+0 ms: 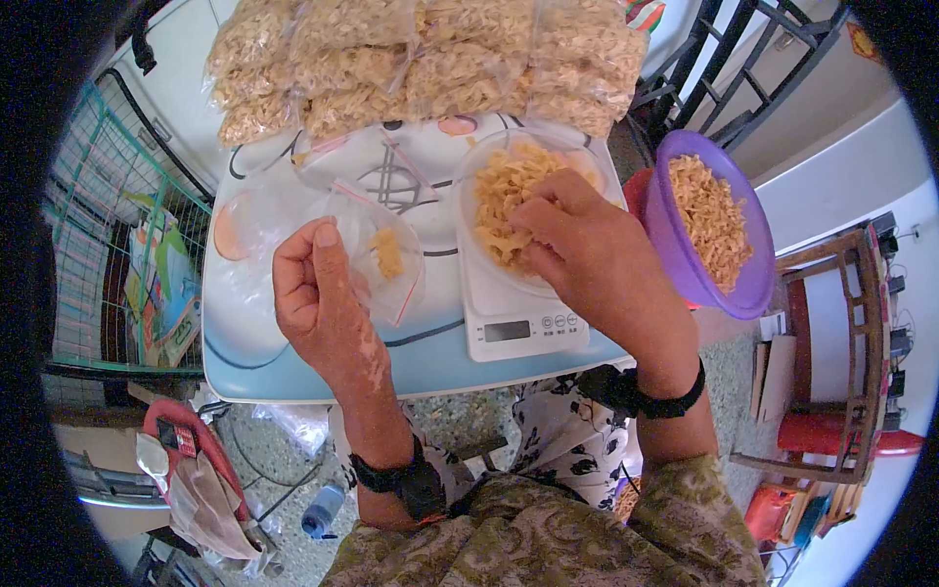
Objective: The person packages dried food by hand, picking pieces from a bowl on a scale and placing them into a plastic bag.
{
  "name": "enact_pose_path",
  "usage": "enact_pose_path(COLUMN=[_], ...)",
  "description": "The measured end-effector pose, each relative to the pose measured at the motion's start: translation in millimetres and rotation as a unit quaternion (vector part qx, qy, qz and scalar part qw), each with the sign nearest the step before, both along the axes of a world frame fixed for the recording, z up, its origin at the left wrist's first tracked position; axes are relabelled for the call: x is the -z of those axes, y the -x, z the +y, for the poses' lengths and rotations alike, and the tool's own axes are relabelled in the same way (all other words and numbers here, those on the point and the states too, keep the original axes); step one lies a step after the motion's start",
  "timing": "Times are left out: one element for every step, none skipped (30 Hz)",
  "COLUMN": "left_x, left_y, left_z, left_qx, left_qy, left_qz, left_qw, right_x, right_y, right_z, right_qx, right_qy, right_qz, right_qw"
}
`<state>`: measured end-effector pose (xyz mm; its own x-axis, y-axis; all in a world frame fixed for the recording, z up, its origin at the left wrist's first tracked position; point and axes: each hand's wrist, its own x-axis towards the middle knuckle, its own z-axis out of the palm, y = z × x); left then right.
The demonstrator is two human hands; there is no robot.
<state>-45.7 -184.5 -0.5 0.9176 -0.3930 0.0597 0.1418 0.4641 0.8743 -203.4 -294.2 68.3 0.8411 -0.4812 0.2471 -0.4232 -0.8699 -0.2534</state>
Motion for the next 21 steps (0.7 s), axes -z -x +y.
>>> enact_pose_path(left_x=[0.6,1.8,2.3,1.8,1.1,0.6,0.8,1.3,1.4,0.5,-1.0,-1.8,-1.7,-1.5,-1.3,-1.1,-0.9,-0.8,-1.2,-2.1,-2.6], left_y=[-0.2,-0.6,-0.7,-0.4,-0.1,0.1,0.1,-0.2,-0.2,0.2,0.5,0.8,0.8,0.6,0.3,0.2,0.1,0.0,0.5,1.5,2.0], left_z=[-0.1,-0.4,-0.7,-0.8,-0.9,-1.0,-1.0,-1.1,-1.2,-1.2,-1.1,-1.1,-1.2,-1.2,-1.3,-1.1,-0.8,-0.5,-1.2,-2.6,-3.7], left_qx=[0.0,-0.001,-0.002,-0.002,-0.001,-0.001,-0.001,0.001,0.004,0.004,0.005,0.005,0.005,0.004,0.003,0.003,0.005,0.008,0.007,-0.001,-0.01], left_qy=[0.0,0.003,0.007,0.007,0.005,0.002,0.003,0.007,0.011,0.011,0.007,0.002,0.003,-0.003,-0.008,-0.008,-0.009,-0.01,-0.01,-0.015,-0.02], left_qz=[0.0,-0.006,-0.013,-0.013,-0.01,-0.007,-0.007,-0.01,-0.013,-0.013,-0.016,-0.018,-0.018,-0.019,-0.02,-0.019,-0.021,-0.022,-0.022,-0.019,-0.017], left_qw=[1.0,1.0,1.0,1.0,1.0,1.0,1.0,1.0,1.0,1.0,1.0,1.0,1.0,1.0,1.0,1.0,1.0,1.0,1.0,1.0,1.0], right_x=[-0.1,-0.4,-1.2,-2.1,-3.0,-4.3,-6.0,-7.0,-5.1,-0.8,2.6,4.6,6.2,6.7,6.3,5.8,5.7,6.3,7.3,8.1,8.2], right_y=[1.3,2.9,4.5,6.2,7.4,8.4,9.5,10.4,10.9,11.2,11.6,11.8,12.1,12.6,13.4,14.5,14.9,14.4,13.6,13.2,13.7], right_z=[0.1,0.1,-0.8,-2.0,-2.7,-1.8,0.0,0.8,-1.4,-5.9,-10.0,-13.0,-15.8,-17.2,-17.4,-17.2,-17.1,-17.3,-17.8,-18.0,-18.2], right_qx=[0.009,0.018,0.018,0.033,0.047,0.047,0.1,0.153,0.153,0.14,0.126,0.126,0.117,0.108,0.108,0.117,0.126,0.126,0.11,0.093,0.094], right_qy=[-0.005,-0.009,-0.009,-0.014,-0.019,-0.019,-0.069,-0.119,-0.119,-0.151,-0.182,-0.181,-0.193,-0.203,-0.203,-0.247,-0.29,-0.29,-0.348,-0.403,-0.404], right_qz=[-0.027,-0.053,-0.053,-0.078,-0.103,-0.103,-0.133,-0.163,-0.163,-0.239,-0.313,-0.313,-0.344,-0.375,-0.375,-0.382,-0.389,-0.389,-0.423,-0.454,-0.454], right_qw=[1.0,0.998,0.998,0.996,0.993,0.993,0.984,0.967,0.967,0.949,0.924,0.924,0.911,0.898,0.898,0.883,0.865,0.865,0.83,0.789,0.789])
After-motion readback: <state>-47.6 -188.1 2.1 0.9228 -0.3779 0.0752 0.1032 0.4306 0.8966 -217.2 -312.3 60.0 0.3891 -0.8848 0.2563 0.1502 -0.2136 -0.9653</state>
